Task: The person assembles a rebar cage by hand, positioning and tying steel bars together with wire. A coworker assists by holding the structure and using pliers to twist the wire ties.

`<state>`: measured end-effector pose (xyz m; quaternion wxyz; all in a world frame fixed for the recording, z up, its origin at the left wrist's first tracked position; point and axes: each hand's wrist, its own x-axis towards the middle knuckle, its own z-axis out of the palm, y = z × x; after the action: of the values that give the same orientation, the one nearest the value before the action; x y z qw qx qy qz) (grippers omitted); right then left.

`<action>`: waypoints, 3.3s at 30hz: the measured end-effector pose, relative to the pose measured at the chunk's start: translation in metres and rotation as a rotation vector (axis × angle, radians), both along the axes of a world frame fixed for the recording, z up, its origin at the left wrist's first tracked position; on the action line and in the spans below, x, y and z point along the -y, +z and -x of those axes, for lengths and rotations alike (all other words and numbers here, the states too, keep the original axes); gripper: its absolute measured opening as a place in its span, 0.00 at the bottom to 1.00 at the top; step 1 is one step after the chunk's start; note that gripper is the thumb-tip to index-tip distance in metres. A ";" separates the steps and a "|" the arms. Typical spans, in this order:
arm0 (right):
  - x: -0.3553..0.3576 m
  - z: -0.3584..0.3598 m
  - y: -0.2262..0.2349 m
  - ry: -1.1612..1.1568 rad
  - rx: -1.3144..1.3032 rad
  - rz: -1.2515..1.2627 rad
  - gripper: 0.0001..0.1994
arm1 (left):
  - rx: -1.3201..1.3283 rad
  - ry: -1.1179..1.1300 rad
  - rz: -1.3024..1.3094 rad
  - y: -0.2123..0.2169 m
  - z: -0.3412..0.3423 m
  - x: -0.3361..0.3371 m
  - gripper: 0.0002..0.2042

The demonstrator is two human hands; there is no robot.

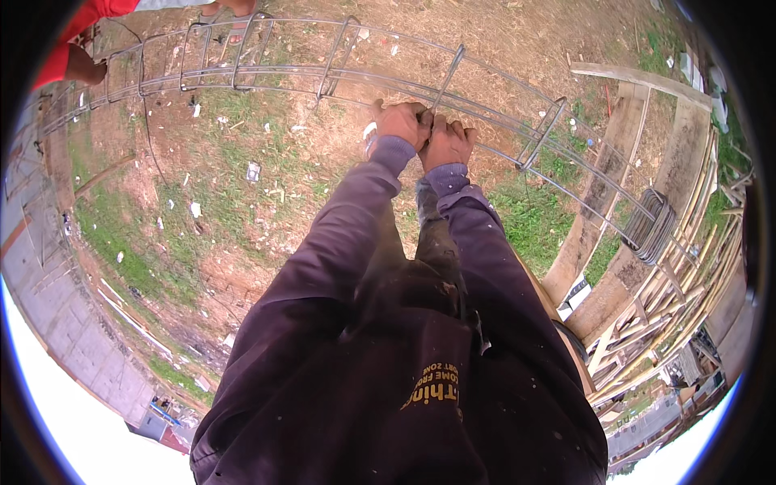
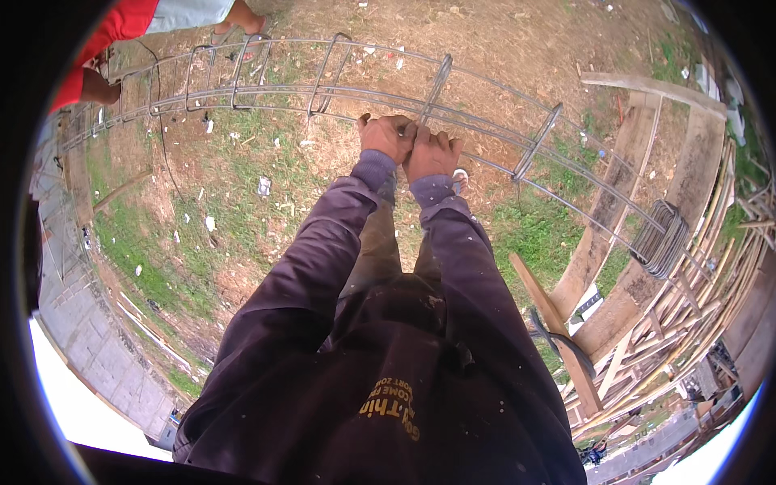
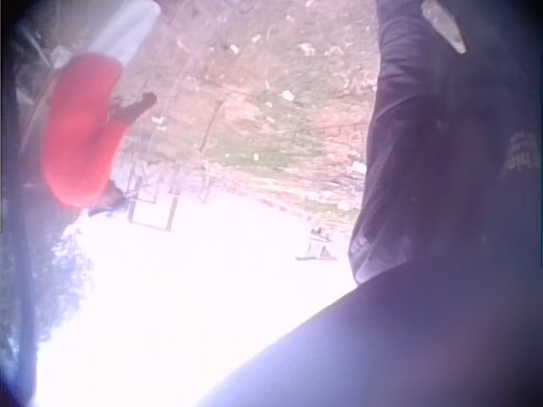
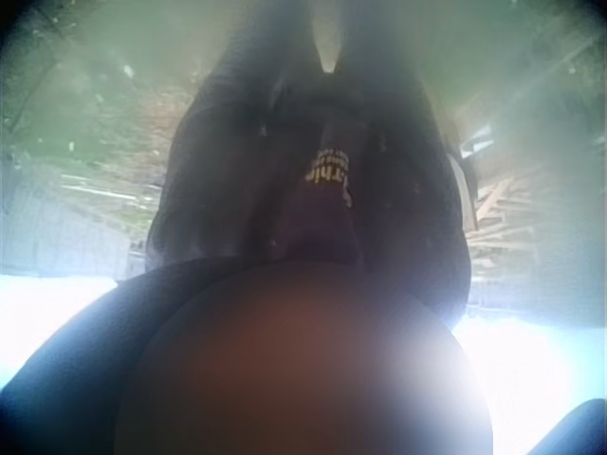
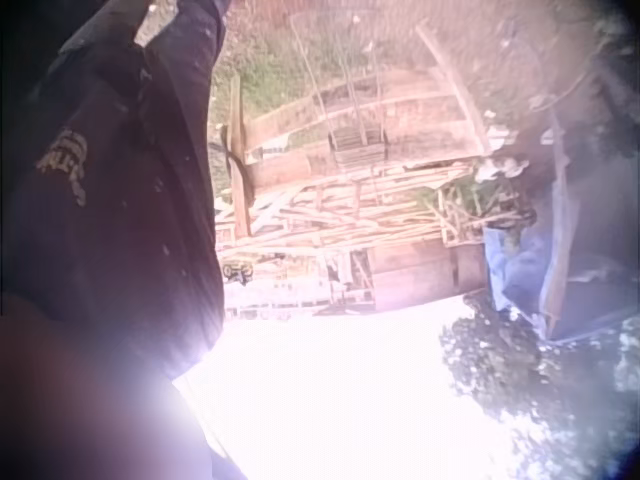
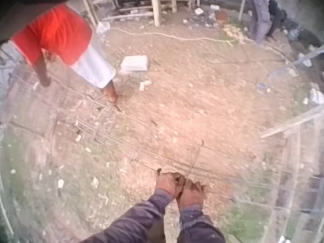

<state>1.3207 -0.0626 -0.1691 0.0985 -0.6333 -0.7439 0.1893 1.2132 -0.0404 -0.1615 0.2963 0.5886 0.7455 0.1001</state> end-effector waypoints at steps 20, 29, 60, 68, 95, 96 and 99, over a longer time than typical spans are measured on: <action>0.004 0.027 -0.010 -0.426 -0.117 0.154 0.17 | 0.788 -0.110 -0.002 0.080 0.068 -0.005 0.15; 0.042 0.011 0.015 -0.504 -0.432 -0.117 0.20 | 0.924 -0.833 -0.397 0.390 0.221 0.061 0.22; 0.198 0.217 -0.125 0.538 0.224 0.778 0.13 | 0.105 -0.078 -0.687 0.478 0.463 0.401 0.09; 0.141 0.448 -0.060 0.319 -0.287 0.466 0.13 | 0.369 0.557 -0.438 0.328 0.563 0.369 0.18; -0.049 0.619 -0.041 -0.449 -0.492 0.245 0.18 | 0.556 0.332 0.190 0.098 0.636 0.094 0.13; -0.048 0.619 -0.040 -0.453 -0.509 0.214 0.17 | 0.480 0.266 0.129 0.096 0.636 0.086 0.14; -0.042 0.618 -0.038 -0.474 -0.556 0.354 0.16 | 0.188 0.122 -0.051 0.089 0.640 0.056 0.16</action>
<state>0.7026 -0.0204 -0.2070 0.2262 -0.7192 -0.4782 0.4505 0.5736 -0.0961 -0.0724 0.3432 0.5376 0.7459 0.1915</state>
